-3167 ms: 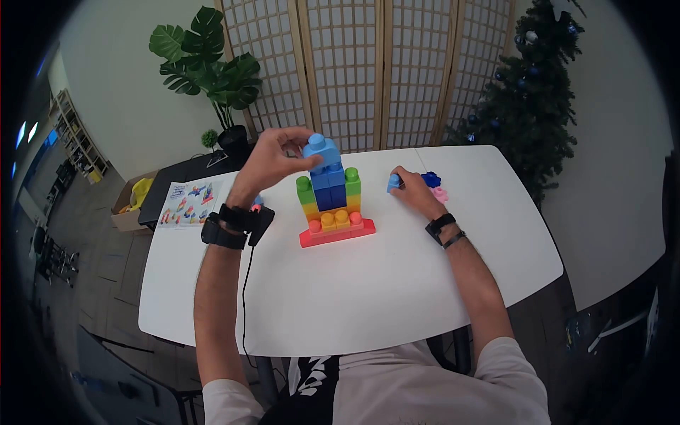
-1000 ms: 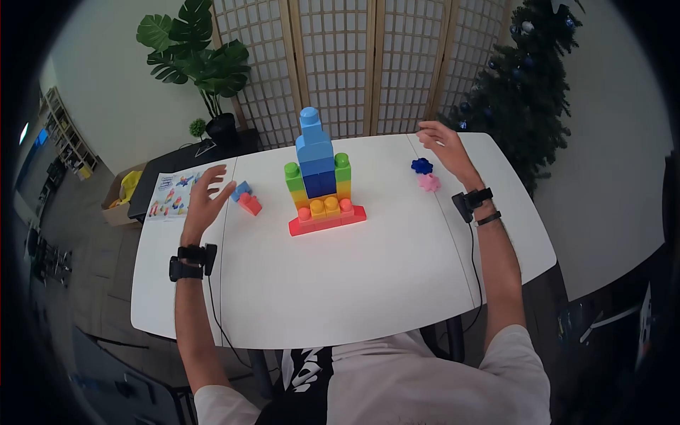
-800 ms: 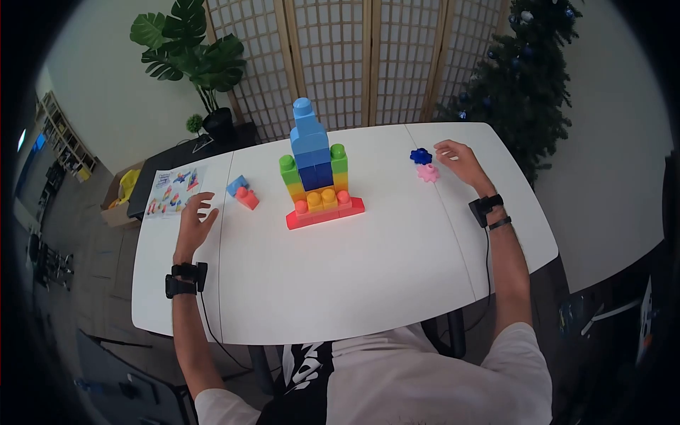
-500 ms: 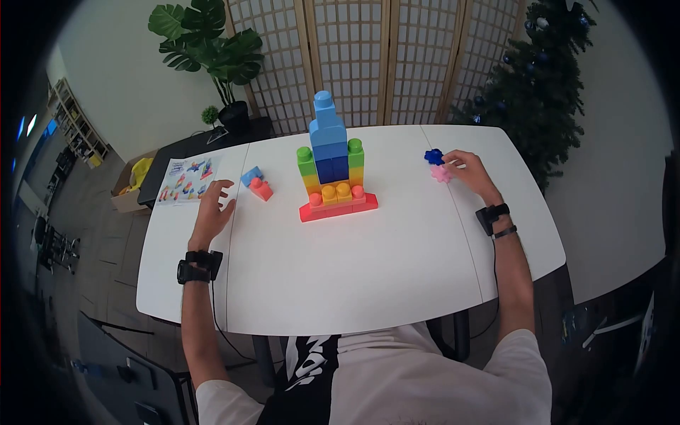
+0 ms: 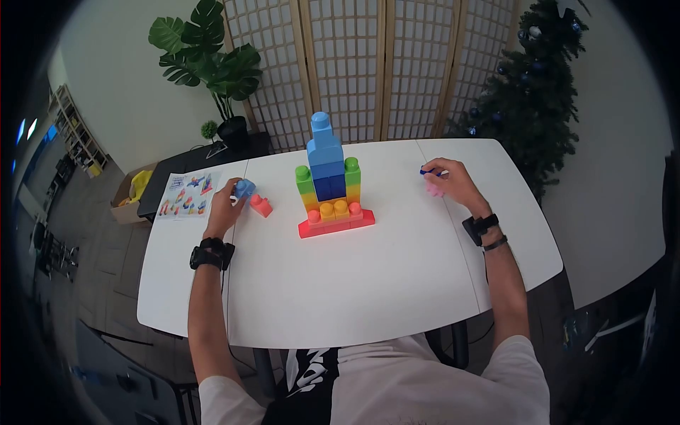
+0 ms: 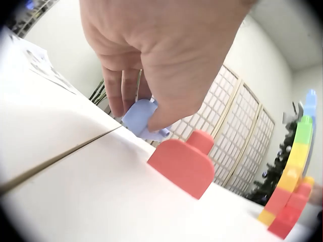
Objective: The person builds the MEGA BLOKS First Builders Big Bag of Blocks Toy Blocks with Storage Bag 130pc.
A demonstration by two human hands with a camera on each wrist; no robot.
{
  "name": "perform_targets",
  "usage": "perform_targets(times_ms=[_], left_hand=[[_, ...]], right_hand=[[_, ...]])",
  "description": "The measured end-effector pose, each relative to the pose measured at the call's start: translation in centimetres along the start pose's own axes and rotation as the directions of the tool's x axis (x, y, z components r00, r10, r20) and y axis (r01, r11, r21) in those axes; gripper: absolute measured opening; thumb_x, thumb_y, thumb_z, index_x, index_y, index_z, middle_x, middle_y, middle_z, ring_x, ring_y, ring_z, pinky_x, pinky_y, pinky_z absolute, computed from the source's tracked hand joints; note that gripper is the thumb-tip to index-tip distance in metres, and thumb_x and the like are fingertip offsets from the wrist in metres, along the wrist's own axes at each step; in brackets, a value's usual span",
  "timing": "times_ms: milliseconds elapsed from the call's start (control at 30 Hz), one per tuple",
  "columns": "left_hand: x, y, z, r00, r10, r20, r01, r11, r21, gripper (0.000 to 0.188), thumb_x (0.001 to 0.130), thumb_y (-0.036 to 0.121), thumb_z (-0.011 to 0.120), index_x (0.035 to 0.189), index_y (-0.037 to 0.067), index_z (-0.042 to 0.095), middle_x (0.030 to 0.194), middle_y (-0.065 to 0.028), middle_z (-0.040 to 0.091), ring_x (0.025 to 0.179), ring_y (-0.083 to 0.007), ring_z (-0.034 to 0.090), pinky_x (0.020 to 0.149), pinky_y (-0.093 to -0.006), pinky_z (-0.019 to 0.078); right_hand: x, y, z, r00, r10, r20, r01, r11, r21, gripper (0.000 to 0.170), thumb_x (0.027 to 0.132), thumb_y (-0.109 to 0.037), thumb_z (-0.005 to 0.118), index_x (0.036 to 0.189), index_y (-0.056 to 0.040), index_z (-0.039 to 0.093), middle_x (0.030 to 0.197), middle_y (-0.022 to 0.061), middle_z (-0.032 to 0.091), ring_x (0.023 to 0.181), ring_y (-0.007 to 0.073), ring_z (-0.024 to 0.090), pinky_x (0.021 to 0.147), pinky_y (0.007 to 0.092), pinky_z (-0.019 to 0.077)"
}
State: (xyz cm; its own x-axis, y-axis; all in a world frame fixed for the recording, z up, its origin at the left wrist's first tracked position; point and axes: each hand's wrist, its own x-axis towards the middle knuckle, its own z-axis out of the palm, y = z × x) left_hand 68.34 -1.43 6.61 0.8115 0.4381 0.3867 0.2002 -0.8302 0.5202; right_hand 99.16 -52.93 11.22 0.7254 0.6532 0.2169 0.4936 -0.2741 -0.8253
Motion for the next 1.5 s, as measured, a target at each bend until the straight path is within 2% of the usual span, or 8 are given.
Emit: perform_targets(times_ms=[100,167,267,567,833,1133,1200,1500], left_hand=[[0.2,-0.6,-0.7,0.995,-0.068,-0.07,0.044,0.954,-0.298,0.05,0.092,0.002,0.082,0.137,0.002,0.062,0.118,-0.0162,0.075,0.11,-0.0255,0.076,0.093,-0.0365,0.0628],[0.0,1.0,-1.7,0.995,-0.027,-0.101,-0.011,0.933,-0.359,0.046,0.093,0.003,0.083,0.134,-0.002,0.063,0.116,-0.0128,0.074,0.11,-0.0209,0.075,0.094,-0.0329,0.0622],[-0.9,6.2,-3.9,0.996,-0.034,0.08,0.07,0.865,-0.497,0.041,0.093,0.002,0.084,0.129,-0.002,0.067,0.117,-0.0109,0.076,0.111,-0.0193,0.075,0.104,-0.0324,0.0609],[-4.6,17.4,-0.5,0.953,0.255,0.162,-0.122,0.817,-0.564,0.032,0.091,-0.001,0.085,0.121,-0.001,0.074,0.12,-0.0123,0.078,0.116,-0.022,0.076,0.109,-0.0371,0.0616],[-4.4,17.4,2.4,0.956,0.293,0.031,-0.221,0.784,-0.58,0.029,0.09,-0.004,0.084,0.118,-0.003,0.077,0.121,-0.013,0.077,0.116,-0.0241,0.076,0.109,-0.0385,0.0625],[-4.3,17.2,2.9,0.945,0.315,-0.085,-0.315,0.811,-0.494,0.03,0.086,-0.001,0.089,0.114,0.001,0.079,0.119,-0.0106,0.074,0.11,-0.0223,0.076,0.097,-0.0358,0.0677],[-4.2,16.7,2.9,0.937,0.334,-0.102,-0.349,0.877,-0.33,0.048,0.08,0.008,0.097,0.121,0.004,0.072,0.124,-0.0085,0.067,0.113,-0.0216,0.071,0.09,-0.0358,0.0656],[-3.2,14.5,5.1,0.964,0.265,0.016,-0.233,0.876,-0.423,0.098,0.075,0.017,0.098,0.152,0.007,0.039,0.144,-0.0094,0.053,0.131,-0.0249,0.057,0.104,-0.0436,0.0555]], right_hand=[[-0.3,-1.7,0.2,0.999,-0.04,-0.022,0.04,0.999,-0.02,0.017,0.102,-0.011,0.075,0.115,-0.002,0.076,0.091,0.0048,0.073,0.065,0.0104,0.069,0.056,0.026,0.0552],[-0.6,-3.8,0.8,0.972,-0.224,-0.068,0.21,0.962,-0.172,0.017,0.102,-0.011,0.075,0.115,-0.0013,0.077,0.097,0.0067,0.075,0.071,0.0139,0.071,0.063,0.0279,0.0574],[-1.5,-8.3,2.5,0.875,-0.482,-0.048,0.46,0.858,-0.228,0.016,0.102,-0.01,0.074,0.115,-0.0007,0.077,0.101,0.0096,0.077,0.08,0.0183,0.072,0.072,0.0305,0.0591],[-2.8,-15.2,11.2,0.696,-0.702,0.152,0.718,0.68,-0.147,0.026,0.098,-0.006,0.075,0.124,-0.003,0.078,0.116,0.0127,0.077,0.099,0.0285,0.076,0.089,0.0372,0.0625],[-1.4,-14.0,14.8,0.729,-0.669,0.148,0.681,0.685,-0.259,0.027,0.096,-0.013,0.079,0.121,-0.0037,0.078,0.117,0.0122,0.078,0.102,0.0296,0.077,0.092,0.0378,0.0631],[-0.6,-13.3,16.4,0.798,-0.602,0.031,0.6,0.787,-0.145,0.021,0.096,-0.013,0.079,0.115,-0.0024,0.08,0.106,0.012,0.079,0.094,0.0305,0.077,0.084,0.0376,0.0632],[-0.8,-13.3,16.6,0.821,-0.567,0.063,0.569,0.804,-0.172,0.021,0.097,-0.013,0.078,0.115,-0.0022,0.079,0.105,0.0122,0.078,0.092,0.0314,0.076,0.084,0.0386,0.0624],[-1.4,-11.6,18.3,0.793,-0.598,0.119,0.604,0.746,-0.279,0.031,0.097,-0.007,0.068,0.127,-0.0023,0.072,0.099,0.0158,0.073,0.095,0.035,0.073,0.087,0.0449,0.0605]])
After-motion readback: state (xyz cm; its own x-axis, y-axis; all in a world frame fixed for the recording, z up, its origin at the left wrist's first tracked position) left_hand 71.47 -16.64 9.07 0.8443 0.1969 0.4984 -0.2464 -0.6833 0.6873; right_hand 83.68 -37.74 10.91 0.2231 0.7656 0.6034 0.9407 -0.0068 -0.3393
